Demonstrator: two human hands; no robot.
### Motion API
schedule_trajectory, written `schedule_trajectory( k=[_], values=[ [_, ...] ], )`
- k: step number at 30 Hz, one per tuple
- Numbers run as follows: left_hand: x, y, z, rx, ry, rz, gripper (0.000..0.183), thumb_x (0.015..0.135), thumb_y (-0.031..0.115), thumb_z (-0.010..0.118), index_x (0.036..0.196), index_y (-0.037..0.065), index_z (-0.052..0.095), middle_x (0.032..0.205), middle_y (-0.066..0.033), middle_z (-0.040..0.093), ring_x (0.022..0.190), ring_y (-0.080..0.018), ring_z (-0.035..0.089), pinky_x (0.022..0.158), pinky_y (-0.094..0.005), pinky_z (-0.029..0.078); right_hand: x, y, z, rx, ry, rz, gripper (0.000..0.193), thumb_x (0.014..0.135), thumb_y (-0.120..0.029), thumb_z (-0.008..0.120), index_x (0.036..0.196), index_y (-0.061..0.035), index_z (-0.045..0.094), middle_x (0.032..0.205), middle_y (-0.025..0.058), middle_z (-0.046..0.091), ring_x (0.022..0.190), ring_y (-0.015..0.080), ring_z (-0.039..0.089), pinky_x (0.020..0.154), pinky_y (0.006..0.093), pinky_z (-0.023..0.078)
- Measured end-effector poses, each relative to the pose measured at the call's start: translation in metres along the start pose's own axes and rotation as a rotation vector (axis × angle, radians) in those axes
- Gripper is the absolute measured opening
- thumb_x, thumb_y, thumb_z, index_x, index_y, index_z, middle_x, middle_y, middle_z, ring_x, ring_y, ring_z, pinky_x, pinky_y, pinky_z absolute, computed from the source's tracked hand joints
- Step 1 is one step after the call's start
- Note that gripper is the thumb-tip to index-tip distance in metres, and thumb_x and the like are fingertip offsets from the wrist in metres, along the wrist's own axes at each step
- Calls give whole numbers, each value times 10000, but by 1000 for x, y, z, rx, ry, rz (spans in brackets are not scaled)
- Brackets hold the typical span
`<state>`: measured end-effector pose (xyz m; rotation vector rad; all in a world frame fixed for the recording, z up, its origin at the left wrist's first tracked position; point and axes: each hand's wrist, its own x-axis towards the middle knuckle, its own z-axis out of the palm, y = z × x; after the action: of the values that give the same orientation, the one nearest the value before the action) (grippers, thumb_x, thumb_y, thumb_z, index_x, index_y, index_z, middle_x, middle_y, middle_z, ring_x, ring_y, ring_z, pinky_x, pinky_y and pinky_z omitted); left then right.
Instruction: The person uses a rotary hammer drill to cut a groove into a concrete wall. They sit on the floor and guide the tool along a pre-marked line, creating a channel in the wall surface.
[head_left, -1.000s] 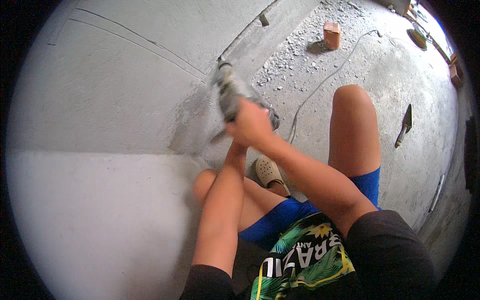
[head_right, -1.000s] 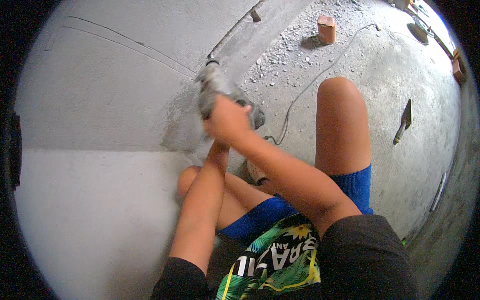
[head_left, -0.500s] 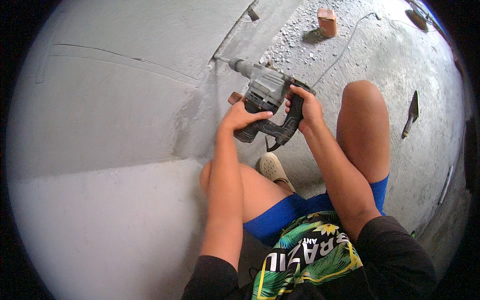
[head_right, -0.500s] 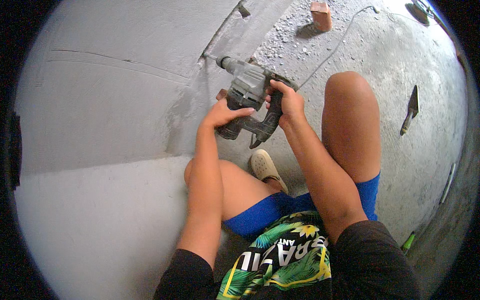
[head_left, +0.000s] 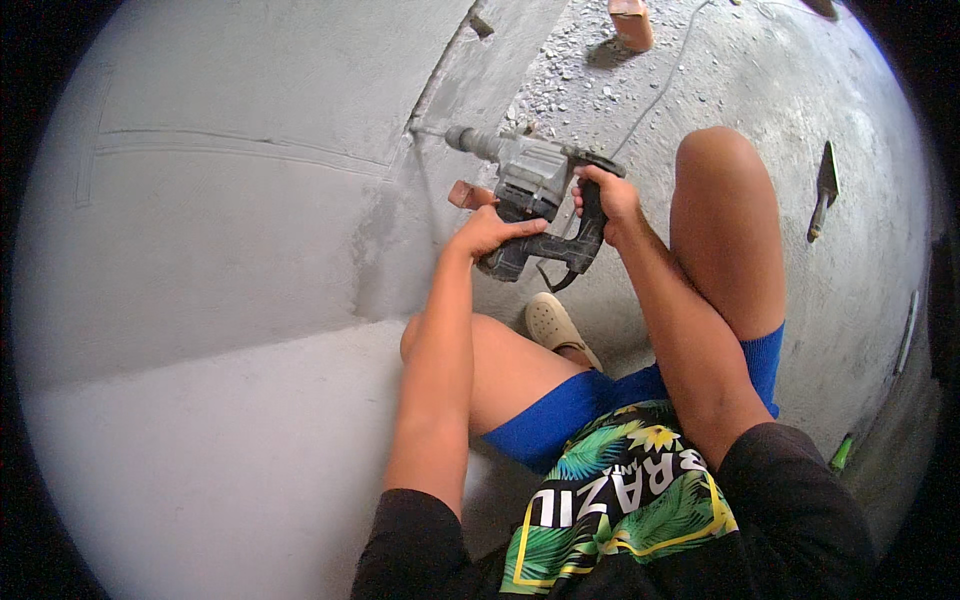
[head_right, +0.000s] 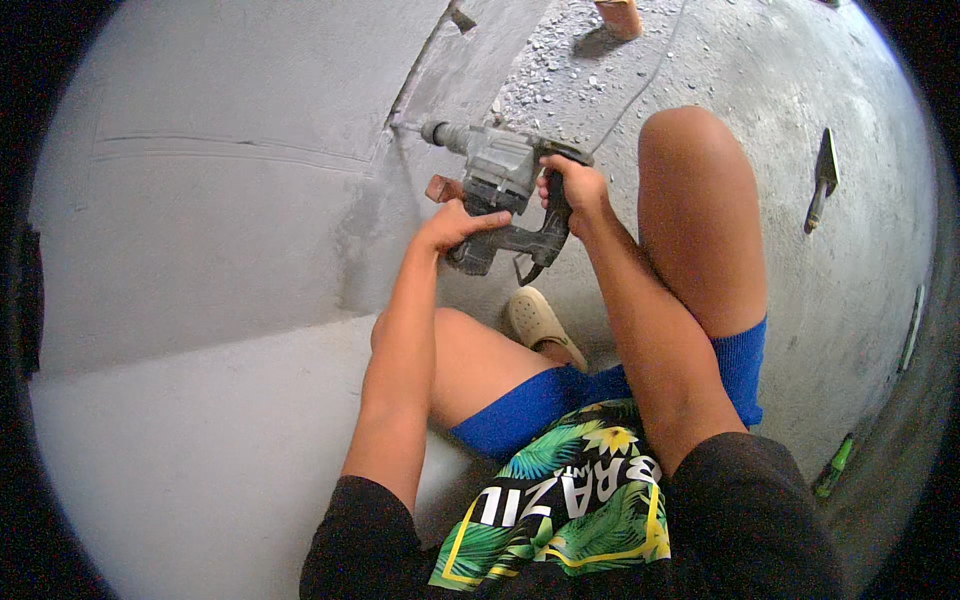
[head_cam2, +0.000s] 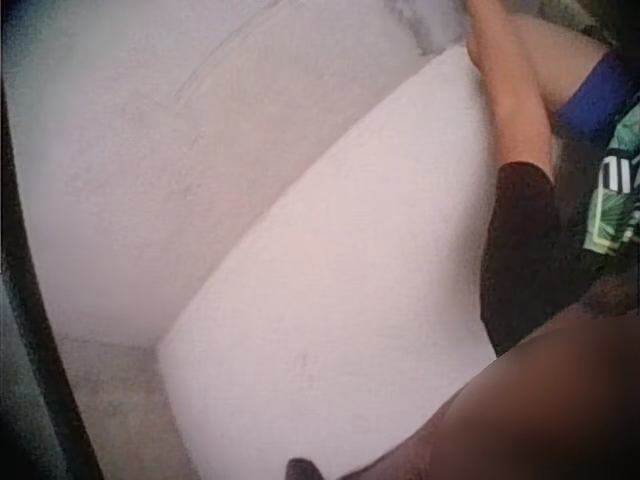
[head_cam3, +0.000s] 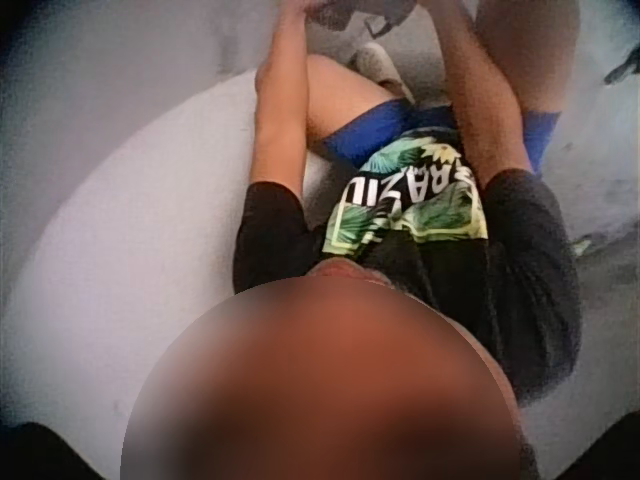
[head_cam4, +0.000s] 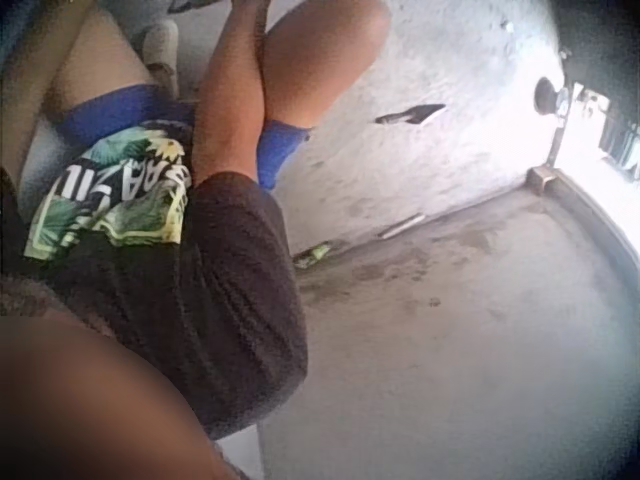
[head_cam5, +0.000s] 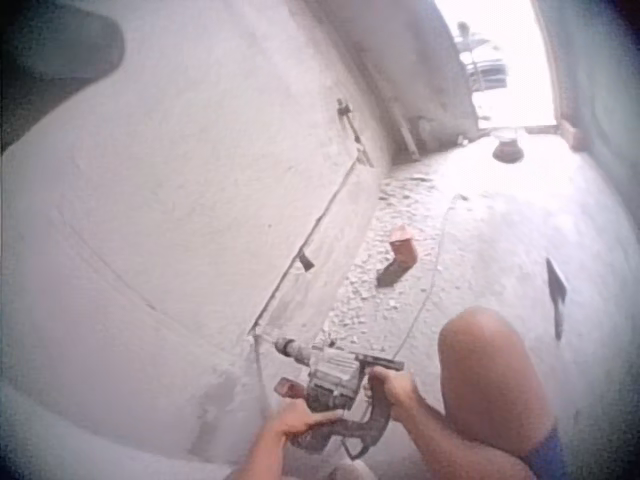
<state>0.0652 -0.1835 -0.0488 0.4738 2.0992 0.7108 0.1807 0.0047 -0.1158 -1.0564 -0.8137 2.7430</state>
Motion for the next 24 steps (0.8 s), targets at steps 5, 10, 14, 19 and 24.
schedule_trajectory(
  k=[5, 10, 14, 19, 24],
  values=[
    [-34, 19, 33, -44, 57, 1, 575, 699, 399, 891, 1045, -29, 725, 994, -93, 733, 854, -169, 668, 782, -337, 534, -34, 11, -27, 99, -22, 41, 169, 862, -196, 653, 909, -34, 642, 703, 58, 622, 571, 159, 591, 529, 302, 507],
    [-59, 29, 51, -6, 61, -45, 549, 700, 375, 892, 1043, -22, 728, 995, -92, 732, 851, -164, 669, 770, -324, 533, -62, 7, -40, 95, -17, 57, 159, 880, -198, 623, 904, -41, 627, 705, 54, 619, 557, 155, 578, 528, 299, 510],
    [-77, 27, 53, -26, 42, -86, 574, 691, 379, 896, 1061, -24, 722, 998, -97, 732, 851, -169, 670, 767, -325, 534, -74, 15, -39, 115, -12, 79, 161, 876, -201, 623, 906, -43, 620, 702, 56, 621, 554, 154, 583, 522, 299, 512],
    [-90, 7, 40, -33, 22, -89, 561, 694, 377, 892, 1067, -8, 726, 991, -82, 733, 853, -168, 670, 772, -322, 531, -83, 34, -24, 106, 3, 87, 160, 860, -212, 641, 919, -64, 631, 698, 41, 621, 552, 145, 588, 520, 295, 518],
    [-92, -15, 24, -14, 34, -94, 573, 672, 408, 896, 1049, 6, 741, 980, -75, 739, 852, -173, 676, 781, -319, 527, -88, 48, -8, 109, -11, 59, 145, 842, -196, 641, 905, -67, 623, 691, 38, 614, 546, 141, 581, 515, 297, 514]
  ],
)
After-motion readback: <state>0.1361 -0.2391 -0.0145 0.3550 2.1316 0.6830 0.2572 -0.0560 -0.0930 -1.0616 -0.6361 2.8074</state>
